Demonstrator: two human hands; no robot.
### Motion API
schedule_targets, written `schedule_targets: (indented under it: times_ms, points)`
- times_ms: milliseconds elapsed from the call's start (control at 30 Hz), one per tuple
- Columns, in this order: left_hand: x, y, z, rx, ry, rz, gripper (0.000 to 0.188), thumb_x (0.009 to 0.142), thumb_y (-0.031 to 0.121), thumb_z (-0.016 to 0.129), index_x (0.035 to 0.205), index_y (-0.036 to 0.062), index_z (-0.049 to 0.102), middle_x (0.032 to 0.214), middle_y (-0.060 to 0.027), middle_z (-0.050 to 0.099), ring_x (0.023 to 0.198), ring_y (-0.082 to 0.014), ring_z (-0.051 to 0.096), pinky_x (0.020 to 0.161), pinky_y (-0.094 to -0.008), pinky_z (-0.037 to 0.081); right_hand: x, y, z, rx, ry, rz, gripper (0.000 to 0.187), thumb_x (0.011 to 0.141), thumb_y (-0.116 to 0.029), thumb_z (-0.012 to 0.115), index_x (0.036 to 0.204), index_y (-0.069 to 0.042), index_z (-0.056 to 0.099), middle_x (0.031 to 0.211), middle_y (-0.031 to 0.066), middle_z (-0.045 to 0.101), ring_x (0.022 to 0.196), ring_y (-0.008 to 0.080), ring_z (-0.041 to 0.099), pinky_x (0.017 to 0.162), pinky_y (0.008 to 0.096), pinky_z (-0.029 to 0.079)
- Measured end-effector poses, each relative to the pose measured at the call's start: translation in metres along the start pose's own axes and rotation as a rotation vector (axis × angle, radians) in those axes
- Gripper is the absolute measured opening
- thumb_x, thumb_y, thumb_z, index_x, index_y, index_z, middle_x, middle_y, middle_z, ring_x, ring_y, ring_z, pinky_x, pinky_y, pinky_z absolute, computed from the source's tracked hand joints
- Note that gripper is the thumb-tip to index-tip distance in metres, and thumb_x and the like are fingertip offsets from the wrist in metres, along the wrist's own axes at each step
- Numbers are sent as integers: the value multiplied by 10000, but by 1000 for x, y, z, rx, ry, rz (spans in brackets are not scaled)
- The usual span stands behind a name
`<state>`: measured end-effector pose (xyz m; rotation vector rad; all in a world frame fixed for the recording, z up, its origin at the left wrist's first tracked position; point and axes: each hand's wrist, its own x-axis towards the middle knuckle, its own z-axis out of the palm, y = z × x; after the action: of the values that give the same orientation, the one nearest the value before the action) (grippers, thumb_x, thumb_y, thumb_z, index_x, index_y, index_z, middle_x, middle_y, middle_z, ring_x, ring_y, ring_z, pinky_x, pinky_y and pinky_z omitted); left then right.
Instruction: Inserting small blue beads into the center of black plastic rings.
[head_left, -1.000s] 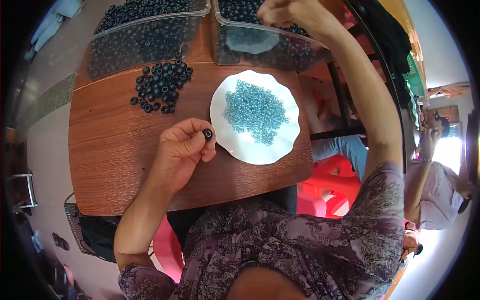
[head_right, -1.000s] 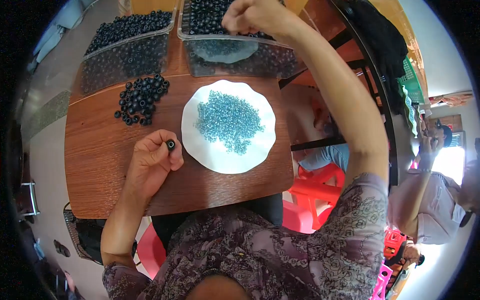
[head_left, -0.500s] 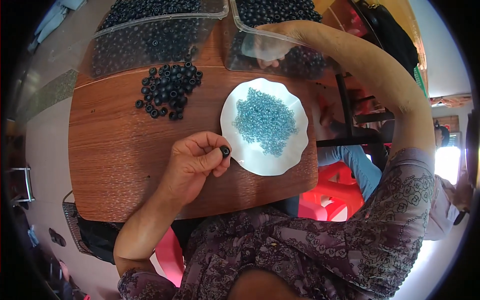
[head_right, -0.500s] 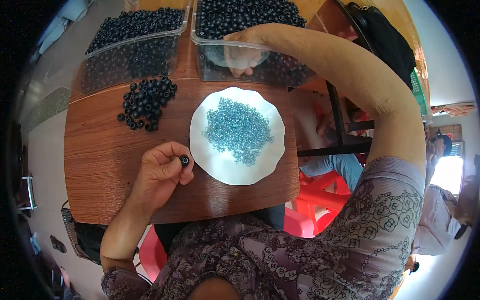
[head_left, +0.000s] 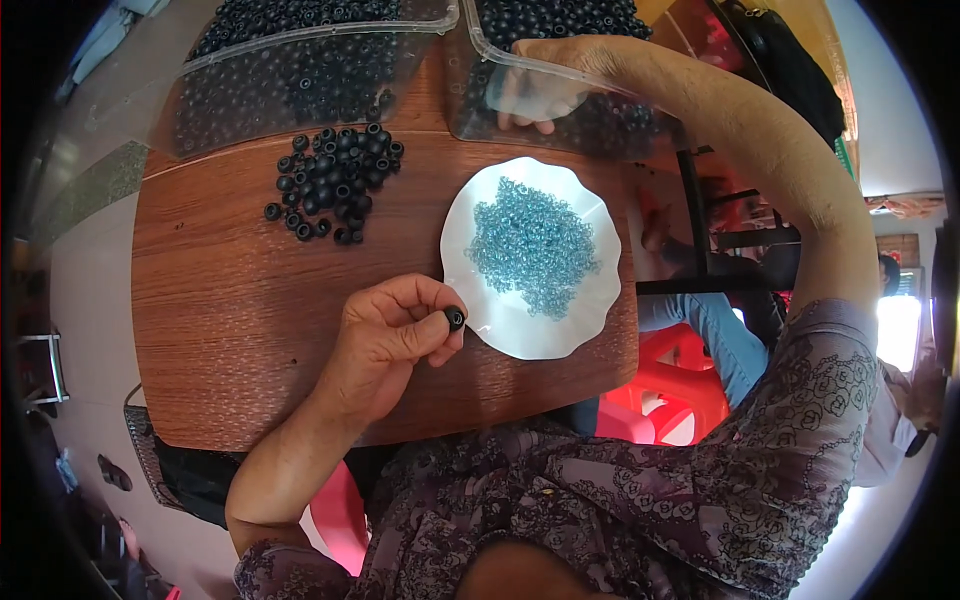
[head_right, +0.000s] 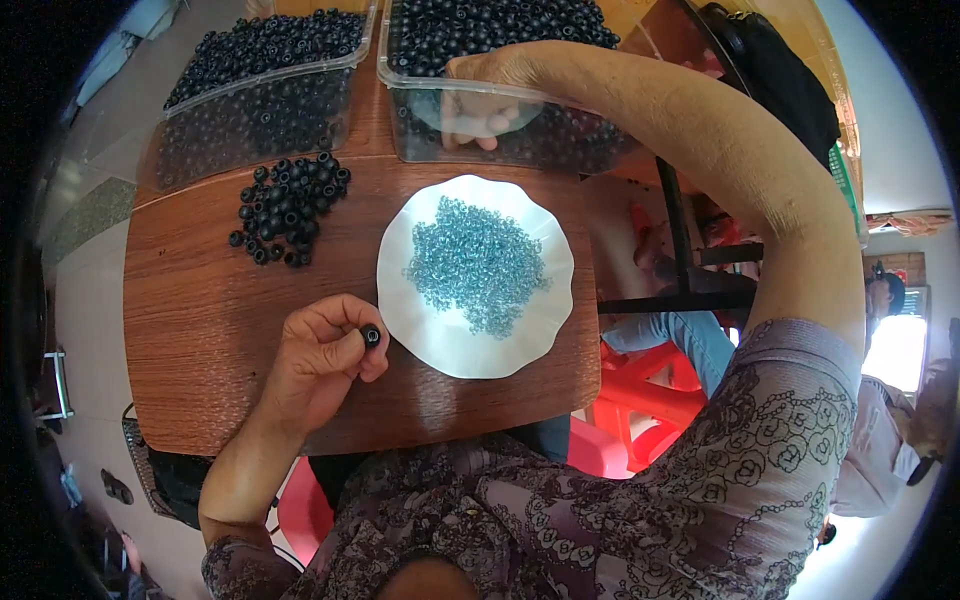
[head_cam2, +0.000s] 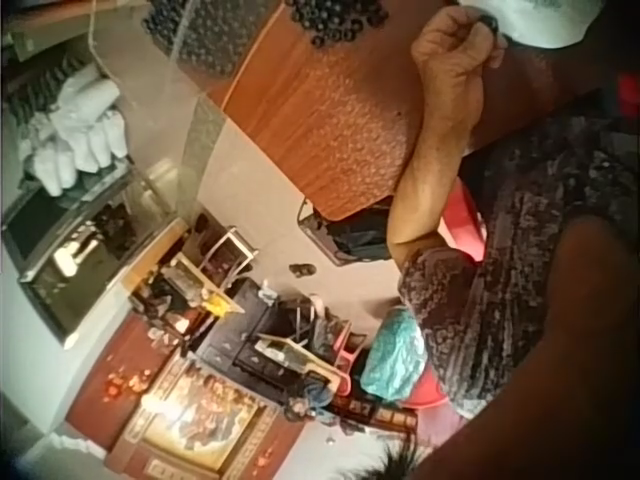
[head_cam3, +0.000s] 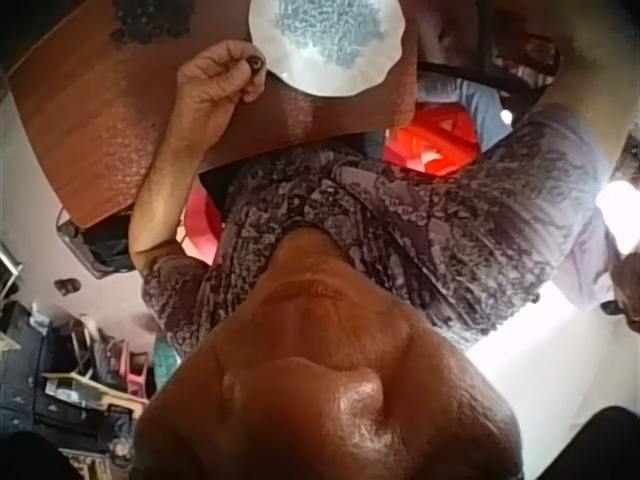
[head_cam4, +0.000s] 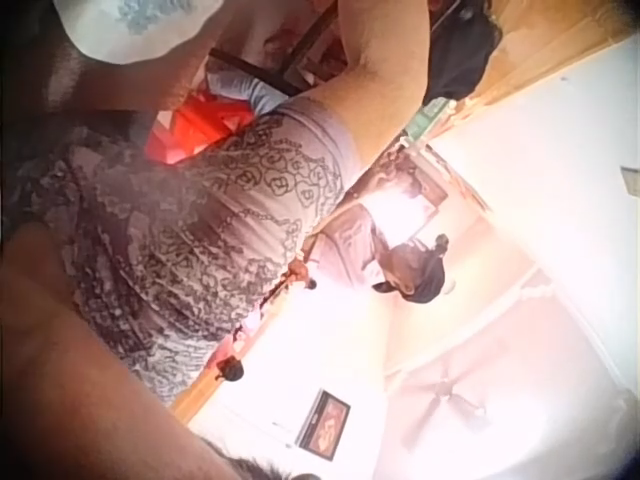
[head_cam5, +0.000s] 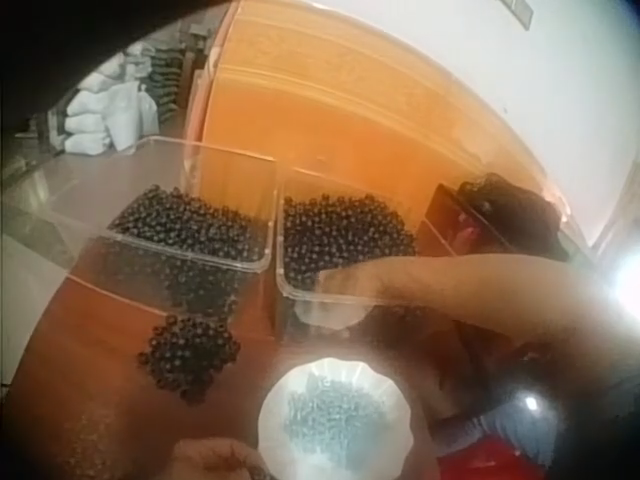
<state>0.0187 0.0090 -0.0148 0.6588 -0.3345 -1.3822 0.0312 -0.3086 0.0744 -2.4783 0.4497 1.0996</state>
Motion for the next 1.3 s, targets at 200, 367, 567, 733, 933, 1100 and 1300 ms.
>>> schedule_targets:
  times_ms: [200, 367, 567, 733, 933, 1100, 1300]
  points:
    - [-1, 0, -1, -30, 20, -2, 186, 821, 103, 642, 946, -29, 598, 792, -69, 616, 666, -100, 531, 605, -218, 412, -15, -23, -1, -55, -34, 40, 377, 791, -76, 478, 1135, -113, 628, 666, 20, 615, 501, 69, 481, 430, 232, 406]
    - [-2, 0, 0, 6, 28, -40, 185, 824, 107, 642, 943, -28, 601, 804, -64, 622, 689, -90, 556, 622, -205, 429, -4, 0, -1, 109, -116, -9, 412, 785, -67, 463, 1167, -110, 608, 672, 30, 580, 488, 72, 459, 416, 223, 384]
    - [-2, 2, 0, -17, 29, -53, 180, 823, 98, 643, 946, -28, 604, 816, -62, 626, 717, -93, 578, 626, -204, 437, -18, -1, -1, 166, -77, -78, 395, 818, -106, 451, 1185, -113, 597, 654, 24, 552, 477, 85, 447, 413, 236, 384]
    - [-3, 0, 0, -19, 22, -58, 184, 818, 92, 647, 949, -31, 604, 824, -69, 627, 715, -94, 577, 626, -204, 437, -18, -2, 1, 321, -73, -104, 346, 883, -199, 438, 1169, -96, 605, 628, 20, 526, 479, 98, 439, 412, 239, 373]
    - [-3, 1, 0, -22, 36, -61, 189, 816, 90, 648, 950, -35, 602, 827, -72, 626, 715, -94, 575, 626, -205, 437, -9, -1, 2, 192, -69, -76, 331, 882, -146, 417, 1137, -87, 620, 635, 24, 541, 488, 89, 444, 413, 235, 375]
    - [-3, 1, 0, -34, 47, -80, 190, 816, 82, 646, 957, -37, 599, 830, -72, 624, 715, -96, 571, 627, -204, 434, -5, -1, 2, 135, -61, -31, 358, 799, -45, 443, 1100, -74, 635, 657, 32, 577, 502, 93, 470, 424, 230, 383]
    - [-4, 1, 0, -26, 50, -78, 189, 819, 86, 643, 957, -35, 598, 829, -72, 623, 714, -100, 569, 630, -207, 433, -1, 0, 1, 103, -58, -45, 279, 734, -19, 483, 944, -43, 664, 661, 38, 601, 517, 100, 498, 434, 243, 402]
